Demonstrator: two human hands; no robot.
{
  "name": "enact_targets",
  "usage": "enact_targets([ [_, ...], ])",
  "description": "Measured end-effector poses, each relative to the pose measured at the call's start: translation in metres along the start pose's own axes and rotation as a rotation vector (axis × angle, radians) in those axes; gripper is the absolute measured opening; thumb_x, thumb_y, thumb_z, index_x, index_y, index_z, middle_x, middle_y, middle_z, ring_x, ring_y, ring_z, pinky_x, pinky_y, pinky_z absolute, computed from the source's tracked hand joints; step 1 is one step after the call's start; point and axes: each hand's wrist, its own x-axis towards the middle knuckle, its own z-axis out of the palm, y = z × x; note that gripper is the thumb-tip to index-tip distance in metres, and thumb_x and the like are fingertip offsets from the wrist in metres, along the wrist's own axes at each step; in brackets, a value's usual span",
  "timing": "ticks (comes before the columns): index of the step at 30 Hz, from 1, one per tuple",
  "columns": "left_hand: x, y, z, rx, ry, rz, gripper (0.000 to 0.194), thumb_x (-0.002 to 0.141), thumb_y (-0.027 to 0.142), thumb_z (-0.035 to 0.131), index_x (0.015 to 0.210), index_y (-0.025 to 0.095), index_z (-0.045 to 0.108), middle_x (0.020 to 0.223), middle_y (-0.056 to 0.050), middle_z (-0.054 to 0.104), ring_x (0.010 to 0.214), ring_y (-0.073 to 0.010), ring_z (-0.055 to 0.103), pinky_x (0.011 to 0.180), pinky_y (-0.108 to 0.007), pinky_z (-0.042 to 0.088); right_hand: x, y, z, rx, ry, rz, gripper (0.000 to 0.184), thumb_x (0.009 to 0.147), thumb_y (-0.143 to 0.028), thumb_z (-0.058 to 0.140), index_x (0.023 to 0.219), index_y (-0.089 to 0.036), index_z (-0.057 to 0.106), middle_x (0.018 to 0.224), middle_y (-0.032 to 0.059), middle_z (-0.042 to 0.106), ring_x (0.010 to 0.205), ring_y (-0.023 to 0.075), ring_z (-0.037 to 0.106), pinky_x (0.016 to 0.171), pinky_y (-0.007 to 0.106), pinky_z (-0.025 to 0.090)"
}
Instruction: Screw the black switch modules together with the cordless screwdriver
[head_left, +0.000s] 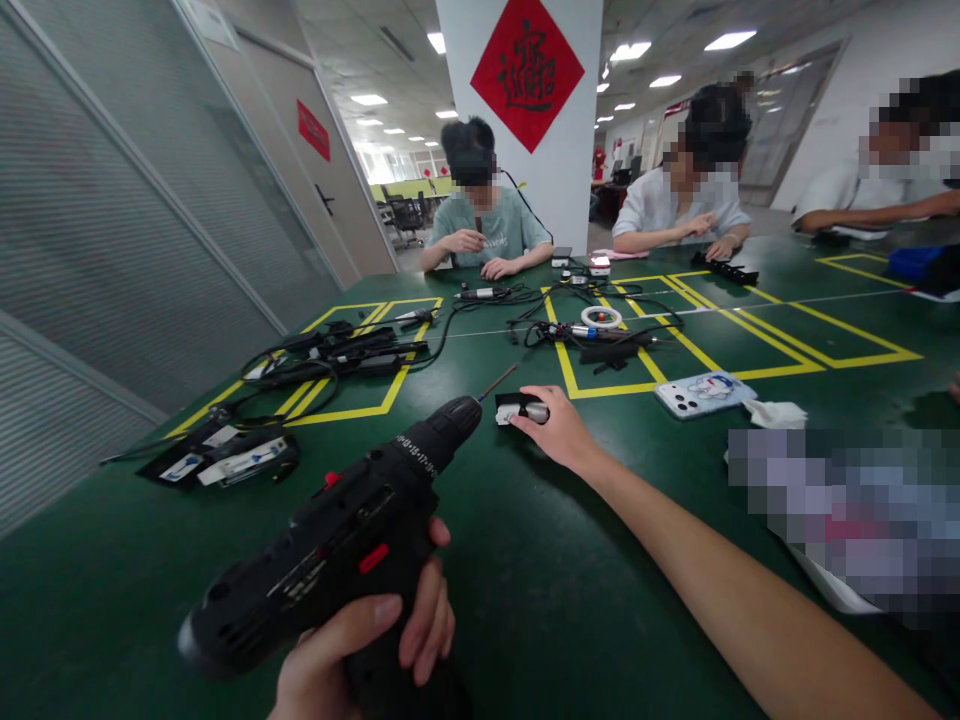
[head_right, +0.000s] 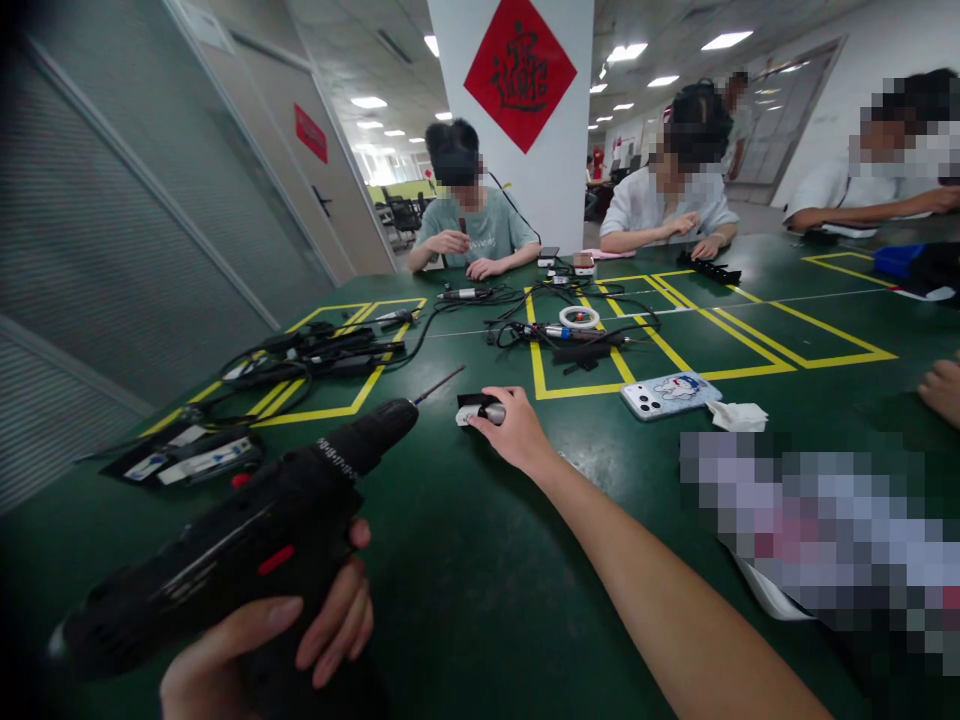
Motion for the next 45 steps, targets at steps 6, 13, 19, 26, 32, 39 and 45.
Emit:
enact_targets([
  [6, -0.012, -0.019, 0.004, -0.152, 0.001, -0.015, 0.036, 0.079, 0.031, 0.044, 0.112, 0.015, 0.046, 0.050, 0.002, 0.046, 0.041, -0.0143, 0.047, 0.050, -0.034, 0.042, 0.001, 0.005, 0.000, -0.001, 0.000, -0.008, 0.045, 0.076, -0.041, 0.065, 0.117, -0.026, 0.057, 0.112, 0.0064, 0.052, 0.102, 0.0193, 0.057, 0.093, 0.035, 0.044],
  [13, 0.003, 0.000, -0.010, 0.041, 0.024, 0.020, 0.036, 0.080, 0.028, 0.043, 0.114, 0.018, 0.043, 0.056, 0.000, 0.051, 0.048, -0.0175, 0.051, 0.054, -0.036, 0.043, 0.006, 0.010, -0.001, -0.010, -0.007, -0.010, 0.046, 0.077, -0.042, 0.063, 0.120, -0.025, 0.057, 0.113, 0.0072, 0.051, 0.104, 0.0197, 0.056, 0.094, 0.035, 0.043],
  [19, 0.050, 0.032, -0.029, 0.398, -0.055, 0.098, 0.040, 0.076, 0.025, 0.056, 0.114, 0.018, 0.044, 0.064, -0.002, 0.058, 0.059, -0.0217, 0.058, 0.066, -0.042, 0.047, 0.011, 0.017, -0.002, -0.032, 0.026, 0.012, 0.046, 0.077, -0.042, 0.063, 0.120, -0.025, 0.057, 0.114, 0.0077, 0.051, 0.106, 0.0208, 0.055, 0.095, 0.037, 0.042],
  [26, 0.065, 0.009, -0.022, 0.108, -0.050, -0.041, 0.034, 0.078, 0.020, 0.043, 0.112, 0.017, 0.045, 0.102, -0.015, 0.064, 0.068, -0.0238, 0.062, 0.069, -0.043, 0.046, 0.016, 0.019, 0.000, -0.038, 0.041, -0.002, 0.046, 0.077, -0.041, 0.064, 0.119, -0.025, 0.058, 0.113, 0.0079, 0.052, 0.104, 0.0201, 0.056, 0.094, 0.035, 0.043],
  [32, 0.046, -0.003, -0.022, -0.146, 0.024, -0.134, 0.032, 0.076, 0.024, 0.041, 0.106, 0.014, 0.048, 0.057, 0.001, 0.046, 0.043, -0.0134, 0.046, 0.053, -0.033, 0.041, 0.020, 0.020, 0.000, -0.067, 0.043, 0.003, 0.048, 0.077, -0.042, 0.064, 0.120, -0.024, 0.057, 0.113, 0.0082, 0.053, 0.105, 0.0212, 0.055, 0.095, 0.036, 0.042],
  [39, 0.035, -0.009, -0.011, -0.143, -0.002, -0.174, 0.032, 0.077, 0.023, 0.040, 0.107, 0.013, 0.047, 0.057, 0.000, 0.047, 0.042, -0.0135, 0.047, 0.052, -0.033, 0.042, 0.018, 0.021, -0.003, -0.021, 0.020, -0.011, 0.045, 0.078, -0.038, 0.062, 0.121, -0.025, 0.056, 0.114, 0.0075, 0.053, 0.105, 0.0196, 0.055, 0.094, 0.035, 0.043],
  [45, 0.030, -0.004, -0.004, -0.072, 0.012, -0.167, 0.030, 0.079, 0.021, 0.041, 0.107, 0.014, 0.046, 0.058, 0.000, 0.049, 0.045, -0.0146, 0.048, 0.053, -0.034, 0.042, 0.020, 0.021, -0.004, -0.012, 0.041, 0.011, 0.041, 0.077, -0.037, 0.063, 0.115, -0.024, 0.060, 0.111, 0.0065, 0.055, 0.103, 0.0182, 0.056, 0.095, 0.034, 0.042],
])
